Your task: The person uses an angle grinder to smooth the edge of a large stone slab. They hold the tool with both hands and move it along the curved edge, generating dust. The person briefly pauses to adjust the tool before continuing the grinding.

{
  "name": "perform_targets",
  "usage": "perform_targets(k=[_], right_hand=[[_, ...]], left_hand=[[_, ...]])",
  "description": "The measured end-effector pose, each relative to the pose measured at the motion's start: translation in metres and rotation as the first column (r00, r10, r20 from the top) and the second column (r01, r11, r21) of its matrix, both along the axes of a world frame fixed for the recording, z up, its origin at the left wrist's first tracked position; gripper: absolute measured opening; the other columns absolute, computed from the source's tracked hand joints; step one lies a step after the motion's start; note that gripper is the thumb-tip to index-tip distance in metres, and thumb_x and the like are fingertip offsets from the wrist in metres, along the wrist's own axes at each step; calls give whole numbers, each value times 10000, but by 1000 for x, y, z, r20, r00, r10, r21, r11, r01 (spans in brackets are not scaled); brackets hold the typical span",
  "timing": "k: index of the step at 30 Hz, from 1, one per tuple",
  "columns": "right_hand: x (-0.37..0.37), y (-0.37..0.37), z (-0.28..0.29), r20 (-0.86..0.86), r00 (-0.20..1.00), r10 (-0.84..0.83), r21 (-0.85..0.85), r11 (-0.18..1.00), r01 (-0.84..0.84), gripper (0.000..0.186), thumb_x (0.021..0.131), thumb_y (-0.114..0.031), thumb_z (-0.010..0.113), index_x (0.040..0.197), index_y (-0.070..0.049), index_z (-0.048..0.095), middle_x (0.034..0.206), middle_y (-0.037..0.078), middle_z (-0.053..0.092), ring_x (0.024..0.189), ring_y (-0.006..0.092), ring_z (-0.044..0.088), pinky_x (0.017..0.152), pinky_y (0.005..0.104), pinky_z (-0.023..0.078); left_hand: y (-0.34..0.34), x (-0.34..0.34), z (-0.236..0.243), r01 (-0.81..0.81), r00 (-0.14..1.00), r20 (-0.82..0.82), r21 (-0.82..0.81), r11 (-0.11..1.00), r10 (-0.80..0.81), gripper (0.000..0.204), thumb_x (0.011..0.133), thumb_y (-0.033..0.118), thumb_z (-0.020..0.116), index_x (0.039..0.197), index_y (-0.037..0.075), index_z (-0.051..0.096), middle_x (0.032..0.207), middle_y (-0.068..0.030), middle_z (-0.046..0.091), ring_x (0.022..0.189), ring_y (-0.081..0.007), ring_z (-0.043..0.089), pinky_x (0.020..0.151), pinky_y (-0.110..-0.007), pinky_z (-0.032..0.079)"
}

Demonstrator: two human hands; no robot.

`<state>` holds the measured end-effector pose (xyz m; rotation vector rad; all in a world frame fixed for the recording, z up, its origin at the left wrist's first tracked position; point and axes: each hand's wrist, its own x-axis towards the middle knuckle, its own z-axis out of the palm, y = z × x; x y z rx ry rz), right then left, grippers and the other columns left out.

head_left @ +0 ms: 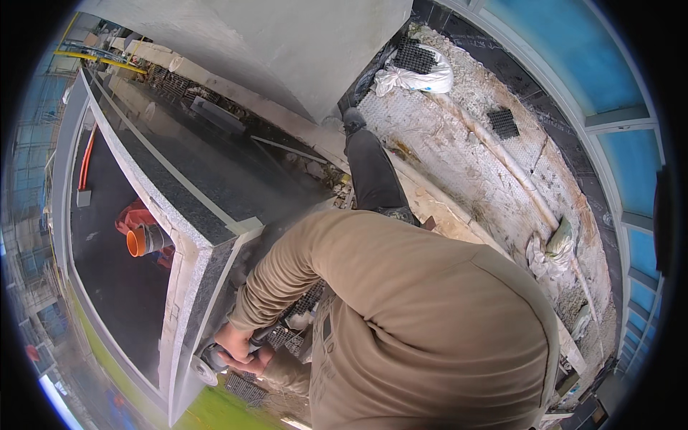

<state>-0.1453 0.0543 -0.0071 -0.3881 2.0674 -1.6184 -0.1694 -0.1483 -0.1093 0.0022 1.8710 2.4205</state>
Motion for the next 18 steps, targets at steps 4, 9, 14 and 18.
perform_targets(k=[4,9,14,18], right_hand=[[-10,-10,3,-20,999,-33,42,999,34,434,481,-129,842,890,-9,762,1000,160,738,918,267,693,780,321,542],[2,16,10,-70,998,4,29,1000,-2,539,500,-130,827,1013,5,730,1055,167,716,1001,288,682,830,327,545],[38,53,16,-54,996,-70,18,997,71,444,560,-135,785,896,131,671,895,240,701,833,337,706,683,413,558],[50,76,15,40,994,97,89,991,-100,487,643,-191,751,902,189,589,787,237,660,738,256,675,611,349,517]], left_hand=[[4,8,19,-34,999,34,-11,999,35,523,989,385,480,1368,27,447,1106,-72,557,986,-165,562,824,-291,469],[51,38,49,-57,986,160,81,995,44,543,991,389,495,1384,19,438,1161,-99,573,1035,-204,574,895,-340,469],[107,90,69,-150,930,367,325,934,21,564,993,394,510,1399,11,430,1217,-125,589,1084,-243,587,966,-389,469],[139,114,81,-185,925,379,529,828,-36,514,968,403,573,1340,55,502,1213,-124,616,1090,-262,610,962,-406,485]])
